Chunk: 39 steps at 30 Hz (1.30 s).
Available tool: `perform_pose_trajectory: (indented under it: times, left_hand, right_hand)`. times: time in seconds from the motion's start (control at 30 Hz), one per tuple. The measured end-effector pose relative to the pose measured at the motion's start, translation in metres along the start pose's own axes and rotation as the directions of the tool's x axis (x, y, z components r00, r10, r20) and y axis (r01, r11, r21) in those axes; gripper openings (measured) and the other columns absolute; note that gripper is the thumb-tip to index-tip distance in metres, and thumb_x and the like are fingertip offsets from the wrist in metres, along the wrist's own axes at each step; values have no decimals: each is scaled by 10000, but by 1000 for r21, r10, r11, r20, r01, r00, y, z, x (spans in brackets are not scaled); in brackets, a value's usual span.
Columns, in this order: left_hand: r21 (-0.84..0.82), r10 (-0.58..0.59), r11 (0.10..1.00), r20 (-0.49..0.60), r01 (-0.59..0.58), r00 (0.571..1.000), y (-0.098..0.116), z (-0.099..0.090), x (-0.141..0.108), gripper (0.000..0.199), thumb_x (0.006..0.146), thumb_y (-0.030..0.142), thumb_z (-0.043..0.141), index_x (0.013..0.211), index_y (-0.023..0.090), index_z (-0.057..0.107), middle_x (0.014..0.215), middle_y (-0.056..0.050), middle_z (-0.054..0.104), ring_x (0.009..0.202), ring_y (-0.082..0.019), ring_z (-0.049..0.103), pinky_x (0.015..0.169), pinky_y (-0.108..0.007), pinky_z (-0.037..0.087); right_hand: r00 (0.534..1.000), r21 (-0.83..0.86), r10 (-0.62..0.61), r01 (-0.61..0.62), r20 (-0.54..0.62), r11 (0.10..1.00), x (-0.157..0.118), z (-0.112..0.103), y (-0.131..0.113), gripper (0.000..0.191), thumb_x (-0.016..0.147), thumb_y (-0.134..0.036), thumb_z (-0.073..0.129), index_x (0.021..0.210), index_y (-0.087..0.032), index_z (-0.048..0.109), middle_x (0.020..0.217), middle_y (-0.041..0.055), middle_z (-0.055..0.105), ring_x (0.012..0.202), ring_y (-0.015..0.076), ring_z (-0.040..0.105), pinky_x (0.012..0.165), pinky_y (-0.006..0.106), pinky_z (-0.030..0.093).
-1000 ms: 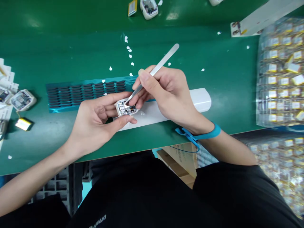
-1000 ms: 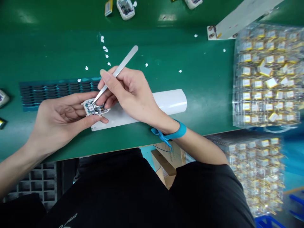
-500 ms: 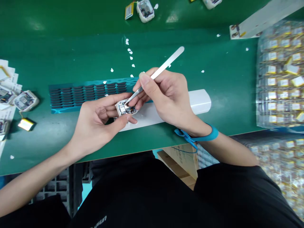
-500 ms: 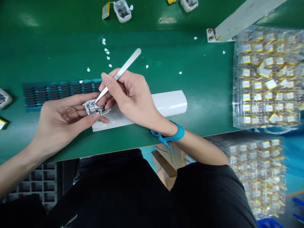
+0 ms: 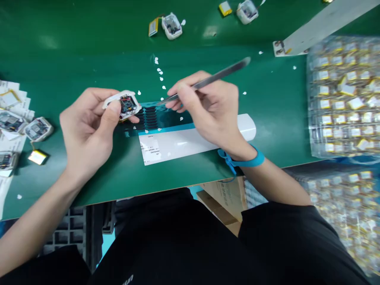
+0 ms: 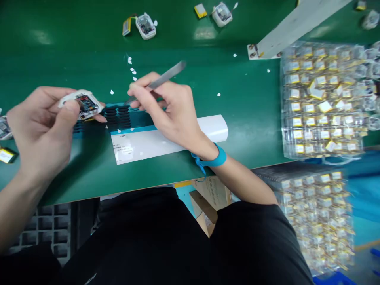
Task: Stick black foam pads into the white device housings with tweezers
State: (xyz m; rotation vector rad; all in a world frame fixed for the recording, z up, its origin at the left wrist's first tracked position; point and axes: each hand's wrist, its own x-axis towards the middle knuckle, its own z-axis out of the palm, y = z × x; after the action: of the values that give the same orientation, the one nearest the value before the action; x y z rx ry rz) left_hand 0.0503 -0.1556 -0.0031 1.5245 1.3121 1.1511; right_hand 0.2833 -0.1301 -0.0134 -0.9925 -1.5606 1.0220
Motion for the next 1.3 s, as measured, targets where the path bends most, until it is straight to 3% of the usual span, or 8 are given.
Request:
perform_pose_trajectory:
  times: [0.1,0.17,0.33,0.57,0.73,0.93,1.13,1.3]
  left_hand:
    - [221,99,967,124,-125,987,-10,-5,4,220,1092,434,654,1111,235,745,1002,57,789,871,-131,692,813,-357,567]
    - [296,199,915,258,-273,945,-17,-8,6,231,1089,409,615,1142,256,780,1078,2,802,957,-195,711,850,-391,567]
    - [406,231,811,439,-421,868,-31,-9,14,282,1058,355,561,1224,266,771,1252,-94,803,1179,-320,718,975,-492,539]
    - [401,234,806,459,-435,857,-36,-8,16,222,1064,321,532,1156,274,729,1315,-90,783,1223,-339,693,984,-514,508]
    - [405,266,775,486,-485,832,-39,-8,16,228,1083,292,516,1187,278,718,1312,-93,780,1221,-338,682,954,-503,499]
    - [447,291,710,518,-544,804,-38,-8,16,275,1131,266,446,1207,212,705,1336,-107,769,1226,-325,677,941,-484,502]
    - [466,296,679,534,-568,792,-36,-8,16,281,1138,268,431,1190,198,698,1334,-108,772,1211,-320,685,907,-466,504]
    - [486,281,661,547,-572,789,-35,-7,18,294,1132,257,412,1189,200,695,1331,-114,771,1220,-330,682,894,-473,500]
  right_hand:
    - [991,-206,-21,49,134,977,7,-4,12,356,1062,-548,631,920,-270,803,1102,30,837,1003,194,769,904,341,627]
    - [976,-267,-38,95,212,959,11,-5,19,404,1064,-584,601,911,-263,793,1071,38,842,993,205,770,970,374,608]
    - [958,-263,-106,179,267,948,16,-5,31,503,1083,-590,544,780,-231,724,982,49,826,920,194,767,895,352,603]
    - [966,-293,-93,163,241,942,17,-7,29,463,1088,-547,546,803,-248,755,1022,47,841,967,195,785,895,340,615]
    - [935,-338,-195,293,296,894,16,-8,37,311,1094,-395,584,989,-235,829,1073,36,861,975,194,790,944,360,605]
    - [933,-389,-183,300,310,871,16,-10,37,362,1107,-369,573,924,-186,826,1092,54,863,1031,202,813,929,353,619]
    - [921,-466,-253,371,297,803,15,-9,42,316,1103,-378,595,1027,-200,845,1104,36,867,970,196,797,908,376,592]
    - [907,-438,-269,396,324,807,16,-5,47,302,1111,-349,583,1047,-204,840,1081,22,868,932,171,793,882,343,599]
